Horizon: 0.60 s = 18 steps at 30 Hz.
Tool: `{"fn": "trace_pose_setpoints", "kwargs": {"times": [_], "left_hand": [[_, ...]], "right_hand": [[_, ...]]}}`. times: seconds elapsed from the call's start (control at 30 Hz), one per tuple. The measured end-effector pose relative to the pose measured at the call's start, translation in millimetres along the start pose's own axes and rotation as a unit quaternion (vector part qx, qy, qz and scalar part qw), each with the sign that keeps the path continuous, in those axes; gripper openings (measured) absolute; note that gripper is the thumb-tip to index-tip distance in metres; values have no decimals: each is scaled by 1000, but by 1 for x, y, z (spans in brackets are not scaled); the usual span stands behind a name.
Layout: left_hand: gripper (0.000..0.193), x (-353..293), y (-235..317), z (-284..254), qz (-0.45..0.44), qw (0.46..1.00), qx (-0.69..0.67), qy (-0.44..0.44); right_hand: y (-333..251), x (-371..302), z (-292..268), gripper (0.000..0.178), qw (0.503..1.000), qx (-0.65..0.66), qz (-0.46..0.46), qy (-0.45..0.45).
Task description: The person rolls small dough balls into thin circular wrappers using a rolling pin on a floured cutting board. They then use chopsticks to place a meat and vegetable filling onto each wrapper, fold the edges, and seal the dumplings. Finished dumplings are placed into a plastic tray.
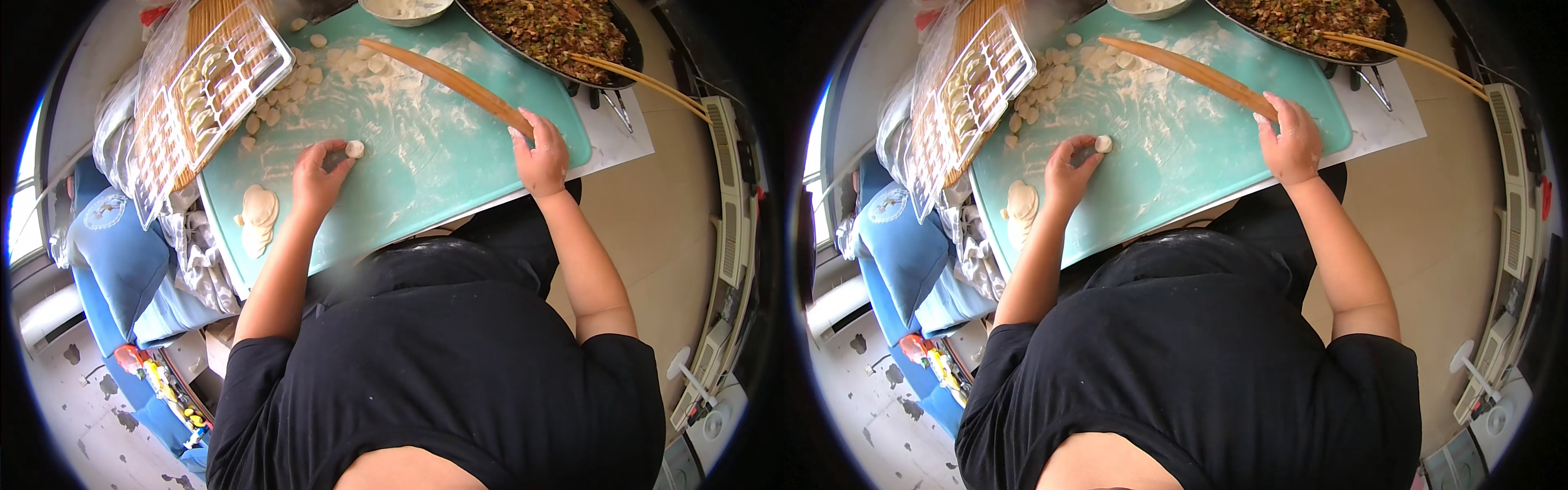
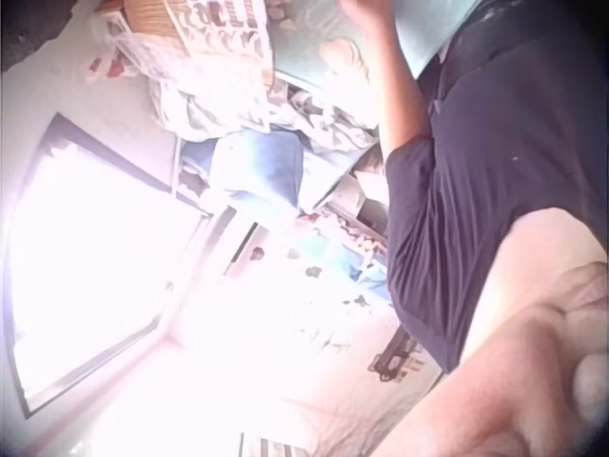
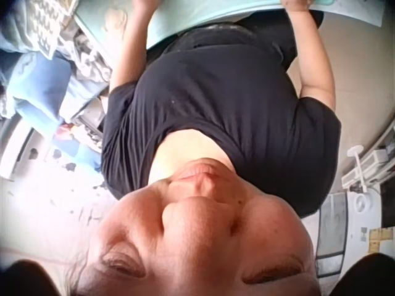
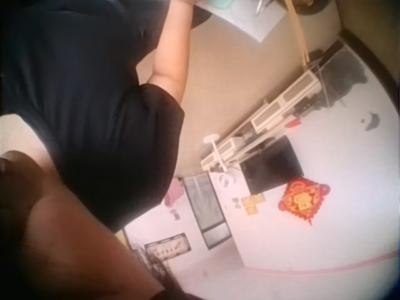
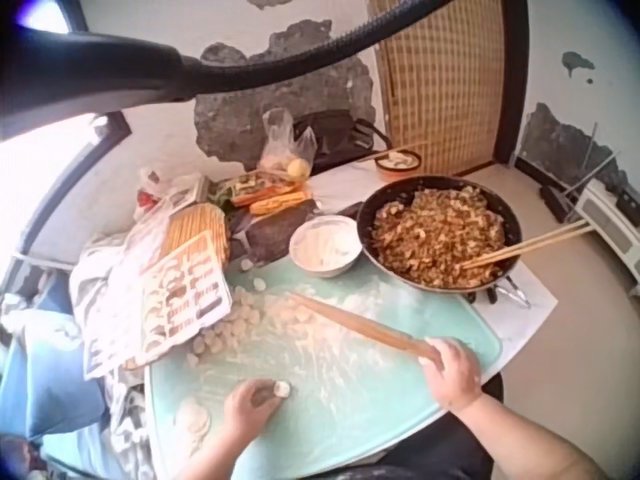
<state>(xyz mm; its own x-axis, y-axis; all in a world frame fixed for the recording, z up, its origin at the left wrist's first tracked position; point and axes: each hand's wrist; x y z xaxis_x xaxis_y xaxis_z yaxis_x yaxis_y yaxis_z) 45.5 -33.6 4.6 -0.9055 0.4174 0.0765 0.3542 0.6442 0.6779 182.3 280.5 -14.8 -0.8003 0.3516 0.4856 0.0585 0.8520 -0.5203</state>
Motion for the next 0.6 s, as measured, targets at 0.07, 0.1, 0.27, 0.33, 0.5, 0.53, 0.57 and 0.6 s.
{"fn": "trace_pose_setpoints", "kwargs": {"times": [0.07, 0.1, 0.27, 0.33, 0.5, 0.53, 0.57, 0.6], "left_hand": [[31, 1, 7, 0, 12, 999, -31, 12], [32, 3, 7, 1, 22, 1000, -14, -8], [34, 16, 24, -2, 21, 988, 122, -91], [34, 26, 35, -3, 23, 984, 162, -73], [39, 69, 25, 37, 172, 950, 244, 90], [46, 65, 12, 47, 167, 948, 266, 48], [47, 65, 10, 48, 165, 945, 279, 35], [49, 65, 8, 47, 162, 942, 292, 23]], "right_hand": [[1, 0, 1, 32, 1000, 1, 3, -5], [1, 0, 0, 32, 1000, 3, 7, -6], [-1, 0, 1, 32, 1000, -10, -1, 4], [-2, 2, 0, 32, 1000, -16, 0, 2], [0, 3, 1, 33, 1000, -5, -5, -1], [-1, 3, 1, 33, 1000, -9, -10, 2], [-1, 1, 1, 33, 1000, -17, -13, 3], [-2, 0, 1, 33, 1000, -15, -5, 0]]}}
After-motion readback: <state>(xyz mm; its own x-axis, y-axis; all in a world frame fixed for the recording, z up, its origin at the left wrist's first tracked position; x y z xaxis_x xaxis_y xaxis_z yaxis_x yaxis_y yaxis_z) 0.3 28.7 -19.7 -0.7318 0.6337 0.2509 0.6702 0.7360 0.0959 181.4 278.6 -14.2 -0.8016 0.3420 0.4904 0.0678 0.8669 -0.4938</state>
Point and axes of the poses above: each hand's wrist, its own x-axis towards the middle knuckle, its own z-axis out of the palm, y = z × x, and after that the axes turned 2 degrees about -z, right-handed
